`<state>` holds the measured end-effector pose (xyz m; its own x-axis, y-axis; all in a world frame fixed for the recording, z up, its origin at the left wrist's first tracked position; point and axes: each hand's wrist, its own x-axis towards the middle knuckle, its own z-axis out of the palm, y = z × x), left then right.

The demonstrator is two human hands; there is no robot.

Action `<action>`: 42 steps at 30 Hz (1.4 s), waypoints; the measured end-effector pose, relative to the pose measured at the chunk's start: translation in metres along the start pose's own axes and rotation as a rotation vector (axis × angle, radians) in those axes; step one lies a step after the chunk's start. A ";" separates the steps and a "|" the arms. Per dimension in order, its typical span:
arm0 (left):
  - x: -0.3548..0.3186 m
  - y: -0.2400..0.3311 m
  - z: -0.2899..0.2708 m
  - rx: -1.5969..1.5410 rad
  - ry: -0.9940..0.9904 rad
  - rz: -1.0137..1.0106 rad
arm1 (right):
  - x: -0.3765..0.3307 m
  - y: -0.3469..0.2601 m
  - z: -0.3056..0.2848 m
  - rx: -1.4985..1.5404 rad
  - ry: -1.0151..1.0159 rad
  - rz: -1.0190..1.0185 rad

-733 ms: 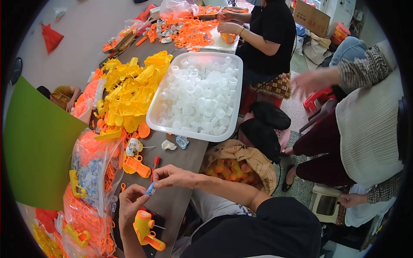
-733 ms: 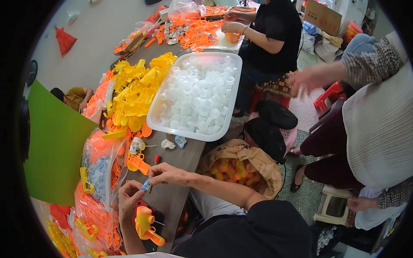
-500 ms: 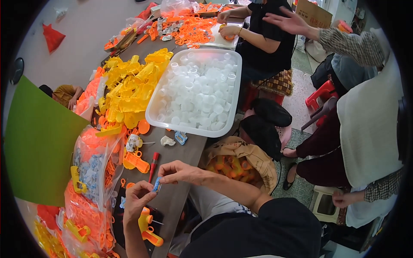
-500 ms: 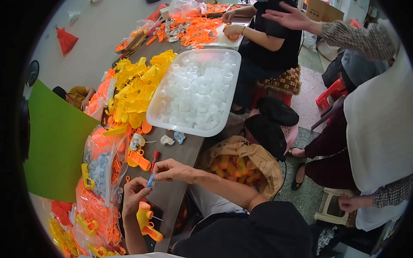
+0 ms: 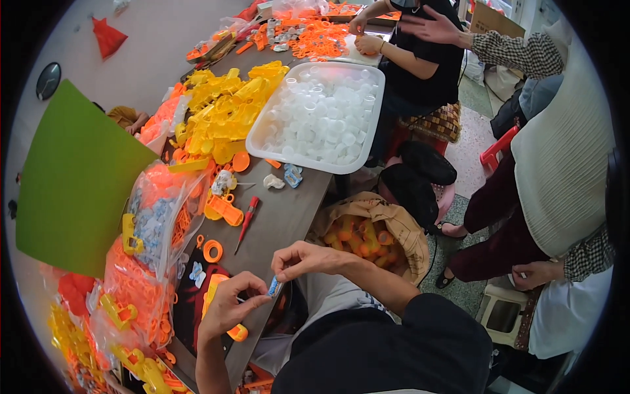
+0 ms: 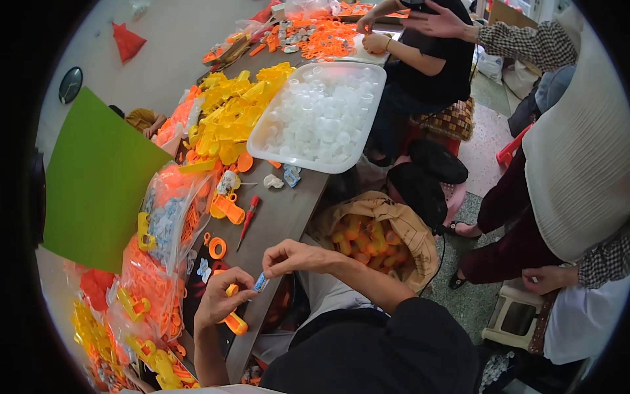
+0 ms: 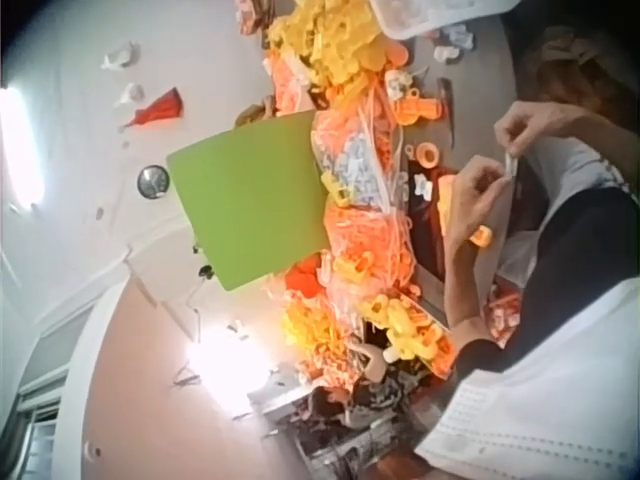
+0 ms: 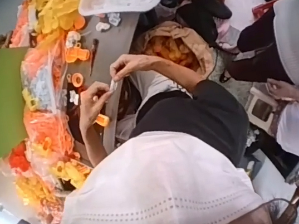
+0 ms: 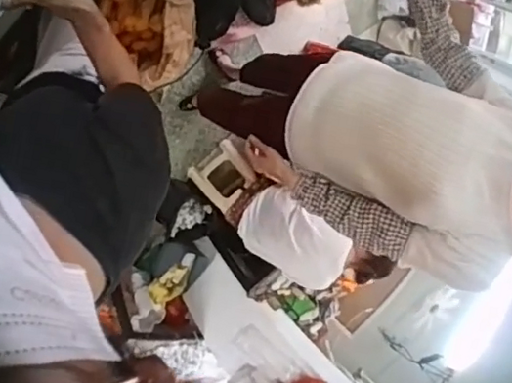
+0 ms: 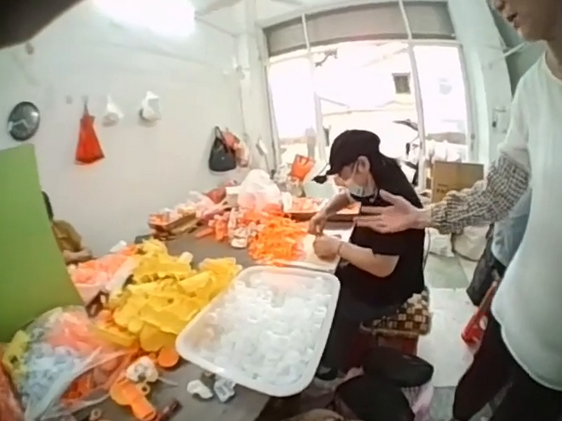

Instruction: Assembling plastic toy guns by snapping various colored parts together at a workshop table.

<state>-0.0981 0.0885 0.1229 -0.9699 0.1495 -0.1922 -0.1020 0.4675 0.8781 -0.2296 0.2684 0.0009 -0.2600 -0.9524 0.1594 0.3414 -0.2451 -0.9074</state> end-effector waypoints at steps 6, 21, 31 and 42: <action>-0.047 -0.008 0.004 0.042 0.021 0.089 | -0.009 0.003 0.038 0.106 -0.071 0.058; -0.173 -0.114 0.046 -0.255 0.731 -0.110 | 0.030 0.044 0.093 -0.166 0.091 0.313; -0.138 -0.154 0.028 0.656 1.241 -0.141 | 0.109 0.045 0.073 -0.396 0.230 0.116; -0.135 -0.174 0.015 0.487 1.186 -0.042 | 0.152 0.067 0.066 -0.729 0.173 0.082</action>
<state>0.0539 -0.0003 -0.0108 -0.5958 -0.6198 0.5108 -0.2901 0.7591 0.5827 -0.1866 0.0954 -0.0101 -0.4181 -0.9056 0.0715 -0.3033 0.0650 -0.9507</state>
